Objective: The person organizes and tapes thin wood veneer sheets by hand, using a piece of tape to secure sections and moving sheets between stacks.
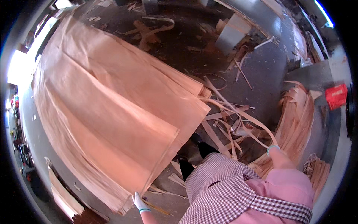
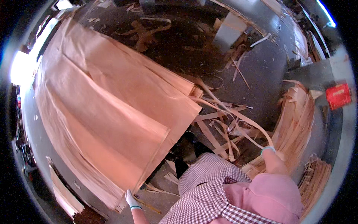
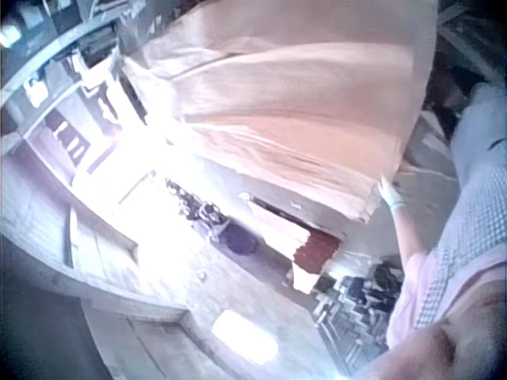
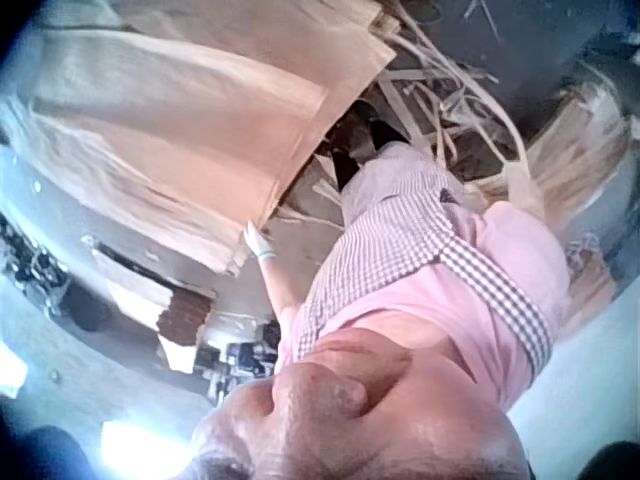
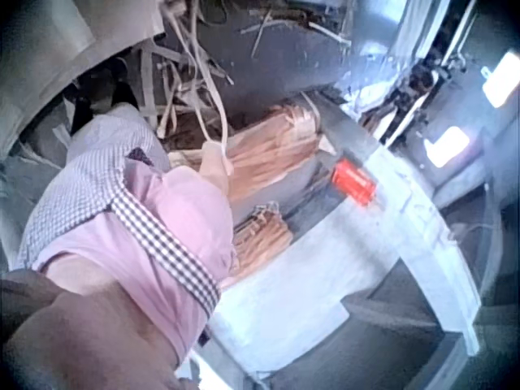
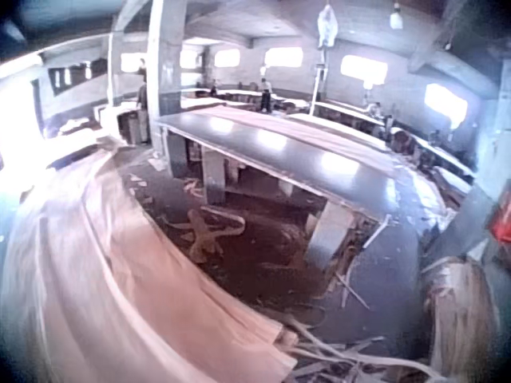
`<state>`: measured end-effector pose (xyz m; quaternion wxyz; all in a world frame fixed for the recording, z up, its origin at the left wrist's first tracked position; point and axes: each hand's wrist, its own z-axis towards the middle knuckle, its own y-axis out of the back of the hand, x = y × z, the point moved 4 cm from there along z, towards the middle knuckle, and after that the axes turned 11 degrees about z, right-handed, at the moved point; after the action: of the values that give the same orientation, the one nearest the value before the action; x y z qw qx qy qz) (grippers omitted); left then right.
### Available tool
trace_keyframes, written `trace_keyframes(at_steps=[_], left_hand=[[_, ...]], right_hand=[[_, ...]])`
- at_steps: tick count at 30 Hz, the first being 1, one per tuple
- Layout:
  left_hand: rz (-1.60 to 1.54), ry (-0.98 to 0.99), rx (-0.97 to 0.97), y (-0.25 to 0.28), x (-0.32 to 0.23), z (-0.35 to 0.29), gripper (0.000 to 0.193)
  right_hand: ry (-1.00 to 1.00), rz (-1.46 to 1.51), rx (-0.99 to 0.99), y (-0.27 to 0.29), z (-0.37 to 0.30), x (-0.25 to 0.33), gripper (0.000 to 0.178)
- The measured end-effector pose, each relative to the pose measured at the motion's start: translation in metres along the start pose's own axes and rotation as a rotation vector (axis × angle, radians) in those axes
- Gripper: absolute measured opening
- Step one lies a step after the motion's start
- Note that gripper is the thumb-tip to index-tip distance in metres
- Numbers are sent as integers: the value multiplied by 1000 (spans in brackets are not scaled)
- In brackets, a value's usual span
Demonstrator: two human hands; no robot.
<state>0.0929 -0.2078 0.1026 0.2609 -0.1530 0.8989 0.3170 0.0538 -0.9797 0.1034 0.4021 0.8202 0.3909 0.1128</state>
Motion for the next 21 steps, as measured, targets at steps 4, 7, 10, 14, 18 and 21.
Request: trace_keyframes(at_steps=[4,7,10,14,18,21], left_hand=[[-4,8,64,13,12,4,25],[-62,43,103,9,6,8,27],[-94,55,77,27,21,18,22],[-27,-123,-32,43,15,26,18],[-163,-152,-203,58,24,-12,21],[-224,-136,-180,23,5,-91,36]], right_hand=[[113,84,122,-40,-19,31,32],[174,677,134,-81,32,164,46],[-105,1548,270,-59,33,309,37],[-157,1902,202,-79,57,364,26],[177,1811,-2,-36,15,367,20],[266,1725,-195,-34,27,326,18]])
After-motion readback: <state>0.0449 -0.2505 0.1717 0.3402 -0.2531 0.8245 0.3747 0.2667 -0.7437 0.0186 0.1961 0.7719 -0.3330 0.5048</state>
